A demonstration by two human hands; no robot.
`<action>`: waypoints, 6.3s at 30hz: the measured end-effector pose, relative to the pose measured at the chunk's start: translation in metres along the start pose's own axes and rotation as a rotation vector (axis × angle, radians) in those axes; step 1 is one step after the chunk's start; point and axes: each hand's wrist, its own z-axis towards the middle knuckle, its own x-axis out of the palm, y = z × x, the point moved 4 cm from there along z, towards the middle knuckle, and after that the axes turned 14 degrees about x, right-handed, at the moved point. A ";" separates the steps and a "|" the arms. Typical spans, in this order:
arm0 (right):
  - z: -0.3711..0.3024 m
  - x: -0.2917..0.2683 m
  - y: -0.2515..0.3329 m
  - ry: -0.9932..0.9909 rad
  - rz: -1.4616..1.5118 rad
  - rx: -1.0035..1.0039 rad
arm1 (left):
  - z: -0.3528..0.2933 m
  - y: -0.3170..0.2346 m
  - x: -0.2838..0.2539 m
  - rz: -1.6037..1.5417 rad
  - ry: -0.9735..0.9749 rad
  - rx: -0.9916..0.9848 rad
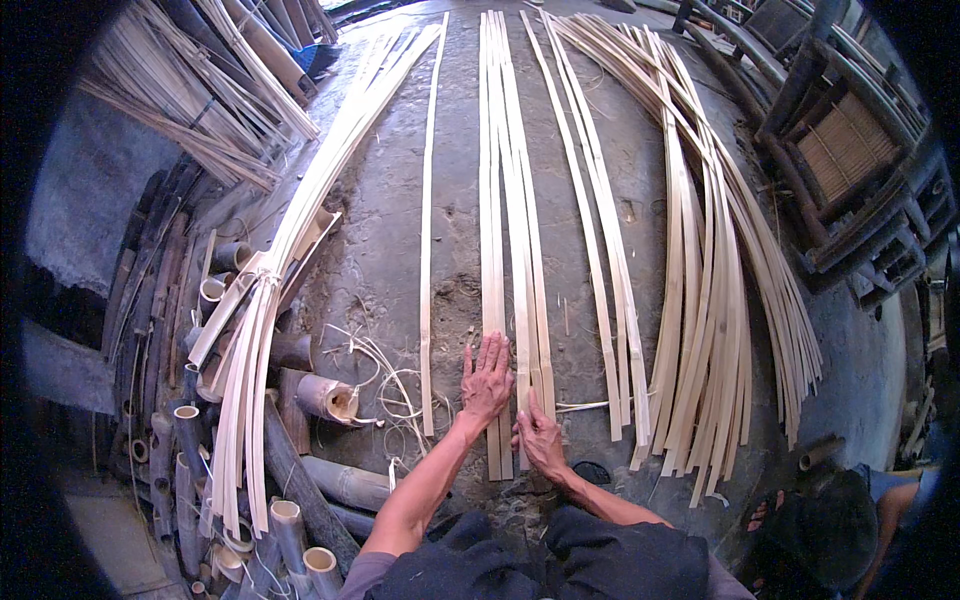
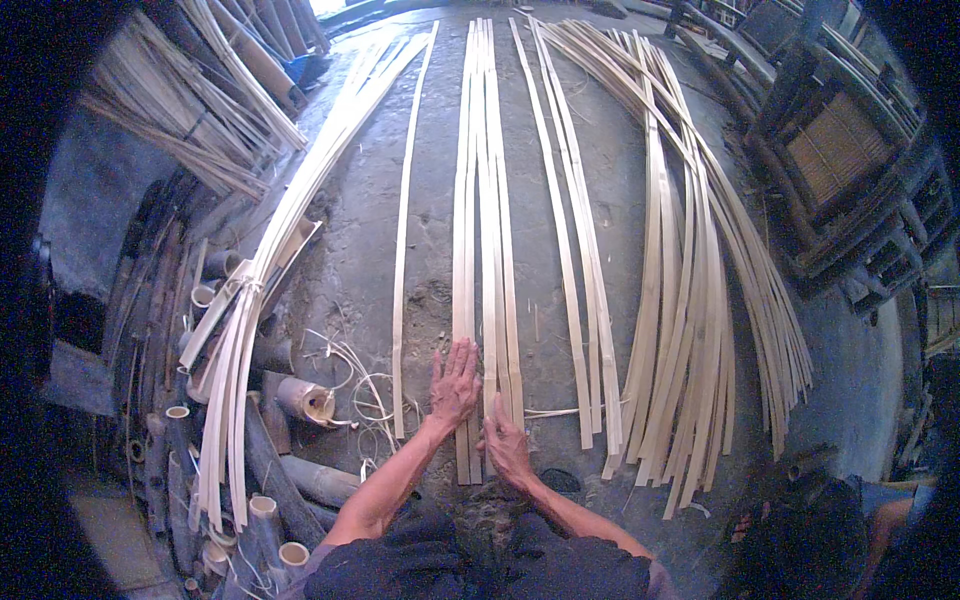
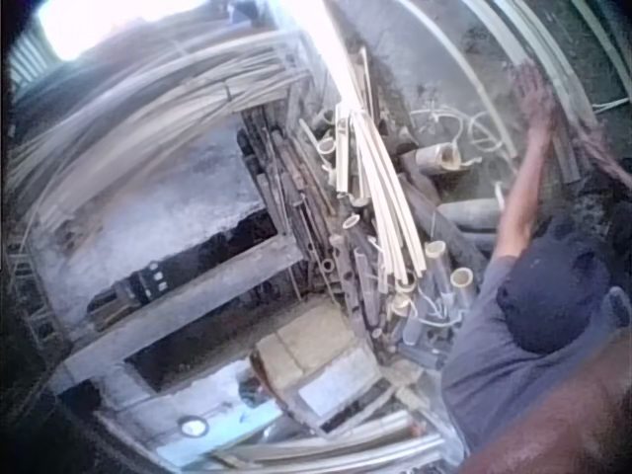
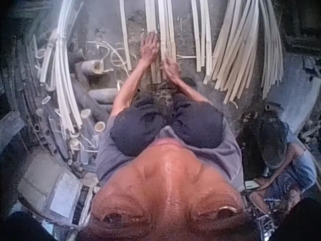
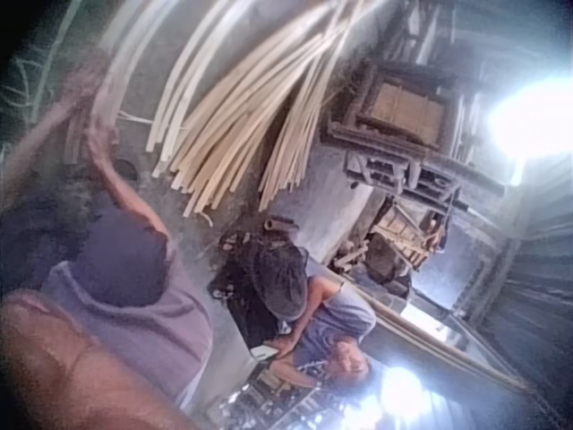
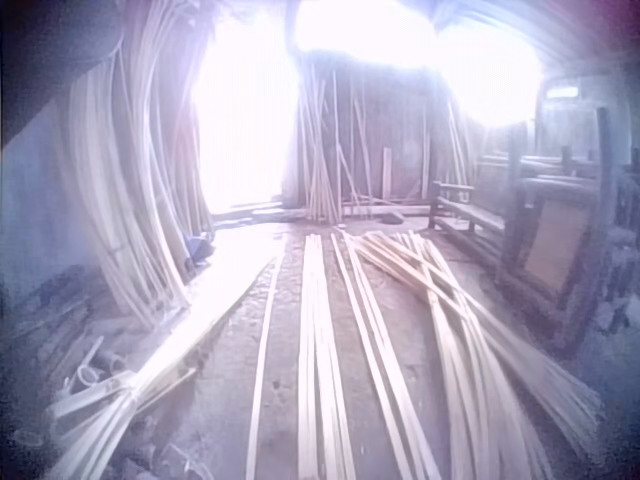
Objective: The person sits on the floor and sorts long bamboo strips by hand, aligning them into neat piles. They repeatedly pick up strips, adjust their positions, and stack them into organized bundles.
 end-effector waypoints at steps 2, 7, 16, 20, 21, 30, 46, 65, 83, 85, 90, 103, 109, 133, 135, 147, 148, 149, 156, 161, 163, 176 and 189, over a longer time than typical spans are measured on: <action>0.011 0.001 0.001 -0.008 -0.142 -0.040 | 0.000 0.002 0.001 -0.011 -0.010 0.003; 0.016 -0.003 0.007 -0.036 -0.141 -0.094 | 0.000 0.003 -0.002 -0.065 -0.031 0.011; -0.031 -0.004 0.028 -0.234 -0.373 -0.503 | 0.029 0.003 -0.039 -1.102 -0.496 -0.434; -0.018 0.016 0.019 -0.111 -0.194 -0.442 | 0.040 0.004 -0.043 -1.436 -0.477 -0.577; -0.016 0.025 0.018 -0.057 -0.123 -0.421 | 0.035 0.011 -0.038 -1.364 -0.457 -0.570; -0.013 0.056 0.007 0.073 -0.443 -0.296 | 0.002 0.036 -0.027 -0.857 -0.389 -0.568; 0.008 0.056 -0.017 0.278 -0.395 -0.272 | -0.001 0.038 -0.021 -0.683 -0.220 -0.508; 0.021 0.056 0.019 0.295 -0.423 -0.318 | -0.044 0.086 -0.065 0.071 -0.245 -0.514; 0.061 0.086 0.043 0.390 -0.299 -0.417 | -0.041 0.112 -0.033 -0.233 -0.282 -0.552; 0.056 0.083 0.041 0.395 -0.278 -0.413 | -0.038 0.108 -0.039 -0.638 -0.249 -0.638; 0.036 0.074 0.049 0.485 -0.267 -0.089 | -0.052 0.099 -0.033 -1.253 -0.337 -0.675; 0.037 0.068 0.033 0.326 -0.303 -0.379 | -0.062 0.087 -0.038 -1.107 -0.349 -0.631; 0.027 -0.067 0.078 -0.405 -0.698 -0.547 | -0.080 0.092 -0.063 -0.413 -0.250 -0.605; -0.014 -0.112 0.035 -0.557 -0.326 -0.312 | 0.026 -0.055 0.018 -0.052 0.158 0.136; -0.009 -0.098 0.030 -0.500 -0.299 -0.273 | 0.026 -0.054 0.019 -0.040 0.165 0.134; 0.010 -0.064 0.012 -0.375 -0.322 -0.247 | 0.026 -0.047 0.020 -0.035 0.197 0.144; 0.006 -0.064 0.019 -0.331 -0.358 -0.126 | 0.025 -0.044 0.025 -0.042 0.184 0.143; 0.009 -0.064 0.022 -0.310 -0.395 -0.116 | 0.022 -0.041 0.029 -0.047 0.172 0.141; 0.014 -0.076 0.005 -0.351 -0.351 -0.330 | 0.030 -0.047 0.024 -0.066 0.221 0.138; 0.013 -0.082 0.012 -0.331 -0.485 -0.264 | 0.028 -0.047 0.024 -0.093 0.213 0.139; 0.016 -0.081 0.011 -0.333 -0.476 -0.282 | 0.032 -0.045 0.023 -0.106 0.238 0.115; -0.029 -0.055 0.046 -0.364 -0.244 -0.338 | 0.034 -0.037 0.004 -0.428 -0.138 -0.032; -0.015 -0.007 0.041 -0.267 -0.204 -0.312 | 0.042 -0.024 -0.024 -1.348 -0.148 -0.574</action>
